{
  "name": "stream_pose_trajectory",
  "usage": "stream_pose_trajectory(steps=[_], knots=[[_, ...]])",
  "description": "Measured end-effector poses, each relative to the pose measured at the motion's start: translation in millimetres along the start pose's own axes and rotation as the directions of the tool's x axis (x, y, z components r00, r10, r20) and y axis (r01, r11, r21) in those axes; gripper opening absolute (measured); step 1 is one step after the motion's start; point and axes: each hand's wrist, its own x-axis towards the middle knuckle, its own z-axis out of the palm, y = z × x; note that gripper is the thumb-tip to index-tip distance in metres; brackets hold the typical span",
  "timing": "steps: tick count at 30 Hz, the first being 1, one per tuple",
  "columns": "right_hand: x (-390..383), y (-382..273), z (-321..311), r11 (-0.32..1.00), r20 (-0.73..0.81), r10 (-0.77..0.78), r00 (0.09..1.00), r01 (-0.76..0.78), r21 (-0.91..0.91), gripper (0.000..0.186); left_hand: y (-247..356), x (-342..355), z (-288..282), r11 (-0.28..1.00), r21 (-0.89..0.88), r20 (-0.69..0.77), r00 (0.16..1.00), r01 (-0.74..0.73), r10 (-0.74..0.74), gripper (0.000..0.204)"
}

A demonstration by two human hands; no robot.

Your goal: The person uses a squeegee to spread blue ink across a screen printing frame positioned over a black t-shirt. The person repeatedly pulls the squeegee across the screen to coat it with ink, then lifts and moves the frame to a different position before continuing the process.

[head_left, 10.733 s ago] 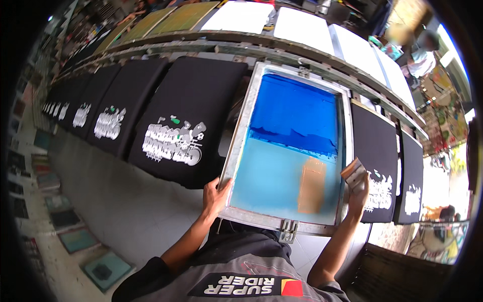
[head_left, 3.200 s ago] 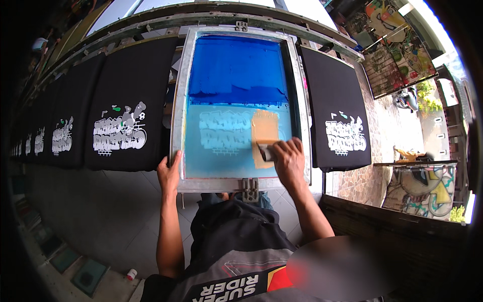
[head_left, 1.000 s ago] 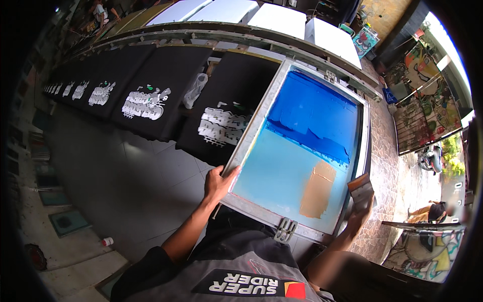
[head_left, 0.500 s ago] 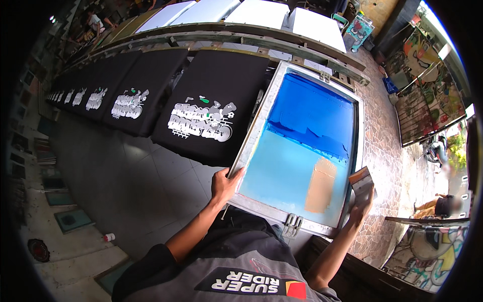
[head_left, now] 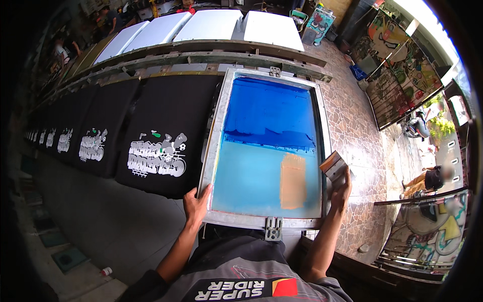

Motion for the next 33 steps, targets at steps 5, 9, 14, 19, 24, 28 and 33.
stream_pose_trajectory(steps=[5,9,14,19,24,28,33], knots=[[30,-2,-23,0.984,0.029,0.090,0.996,-0.084,-0.160,0.046,0,-4,17,0.993,0.103,-0.049,0.997,-0.051,0.057,0.045],[59,5,-54,0.974,0.089,0.007,0.996,0.014,-0.227,0.041,13,-7,30,0.986,0.161,-0.020,0.999,-0.041,0.045,0.044],[33,-12,-12,1.000,0.038,0.012,0.999,-0.012,-0.013,0.048,-11,-2,39,0.987,0.155,-0.012,0.999,-0.038,0.040,0.043],[39,3,-26,0.990,0.031,0.081,0.996,-0.076,-0.118,0.057,-47,5,56,0.996,-0.022,-0.001,0.996,0.084,-0.084,0.040],[42,8,-39,0.984,0.041,0.062,0.997,-0.054,-0.170,0.058,-57,8,57,0.999,0.015,0.050,0.998,0.040,-0.041,0.039],[23,3,-23,0.989,0.055,-0.006,0.998,0.013,-0.146,0.054,-48,2,54,0.998,-0.041,0.059,0.997,0.055,-0.053,0.039],[-4,-20,-4,0.859,0.362,-0.033,0.932,0.211,-0.466,0.042,-44,3,52,0.990,-0.116,0.070,0.995,0.079,-0.071,0.040]])
